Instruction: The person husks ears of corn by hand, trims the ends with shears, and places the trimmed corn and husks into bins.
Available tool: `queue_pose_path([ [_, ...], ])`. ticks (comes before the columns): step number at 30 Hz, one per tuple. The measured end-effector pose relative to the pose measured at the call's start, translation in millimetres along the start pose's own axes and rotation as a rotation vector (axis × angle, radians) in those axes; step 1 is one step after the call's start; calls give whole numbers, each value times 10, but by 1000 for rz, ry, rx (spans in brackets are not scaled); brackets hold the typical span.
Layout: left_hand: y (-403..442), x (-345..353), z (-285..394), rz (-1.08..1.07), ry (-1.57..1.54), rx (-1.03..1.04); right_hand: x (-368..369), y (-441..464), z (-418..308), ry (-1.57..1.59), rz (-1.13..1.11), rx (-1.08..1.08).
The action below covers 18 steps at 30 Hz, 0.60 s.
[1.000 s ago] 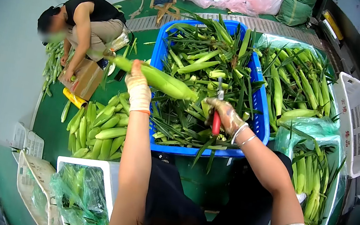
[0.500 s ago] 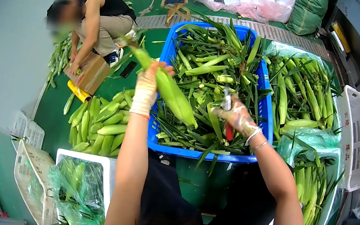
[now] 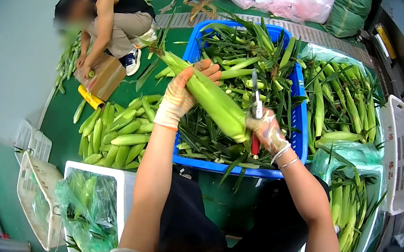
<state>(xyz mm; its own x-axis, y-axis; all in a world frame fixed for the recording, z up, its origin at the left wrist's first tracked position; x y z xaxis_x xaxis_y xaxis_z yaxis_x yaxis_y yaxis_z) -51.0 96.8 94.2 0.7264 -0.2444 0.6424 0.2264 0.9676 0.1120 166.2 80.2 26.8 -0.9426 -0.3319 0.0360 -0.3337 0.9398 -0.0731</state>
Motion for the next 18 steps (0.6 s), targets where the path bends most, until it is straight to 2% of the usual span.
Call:
queue_pose_path([
  [1,-31,24,4,3,32,29,-62,57,24,-86,94,34],
  [3,-50,62,-8,12,72,62,-133,166,68,-175,146,40],
  [5,-14,12,-5,-4,-48,97,-121,139,111,167,105,63],
  [7,-1,-21,102,12,-105,178,-206,59,14,138,143,167],
  [8,1,-76,160,32,-94,206,-301,87,18,52,182,139],
  [9,32,-83,163,14,-106,205,-363,124,-90,-146,253,-7],
  [11,54,-92,26,52,-15,182,-446,158,-276,-739,449,-120],
  [13,25,-72,-8,28,19,212,-540,287,-112,-700,453,-19],
  [15,39,-71,-16,16,12,182,-569,266,-117,-677,486,-28],
  [16,44,-51,-44,-16,-7,164,-529,240,-225,-791,513,-94],
  [17,53,-51,-45,-17,-10,171,-514,217,-224,-750,468,70],
  [18,60,-67,-48,-4,-46,158,-423,157,-306,-814,400,-42],
])
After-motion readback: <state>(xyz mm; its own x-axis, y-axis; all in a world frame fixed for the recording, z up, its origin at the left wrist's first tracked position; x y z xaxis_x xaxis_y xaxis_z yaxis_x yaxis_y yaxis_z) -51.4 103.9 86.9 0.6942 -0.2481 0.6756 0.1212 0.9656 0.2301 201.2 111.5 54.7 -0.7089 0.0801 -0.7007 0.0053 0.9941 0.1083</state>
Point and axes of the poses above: each hand's wrist, its own y-axis towards the middle knuckle, its own x-axis out of the palm, z = x × y, the point moved 5 cm from there along y, towards the middle knuckle, and after that the axes turned 1 degree about -x, right-handed, at the moved point
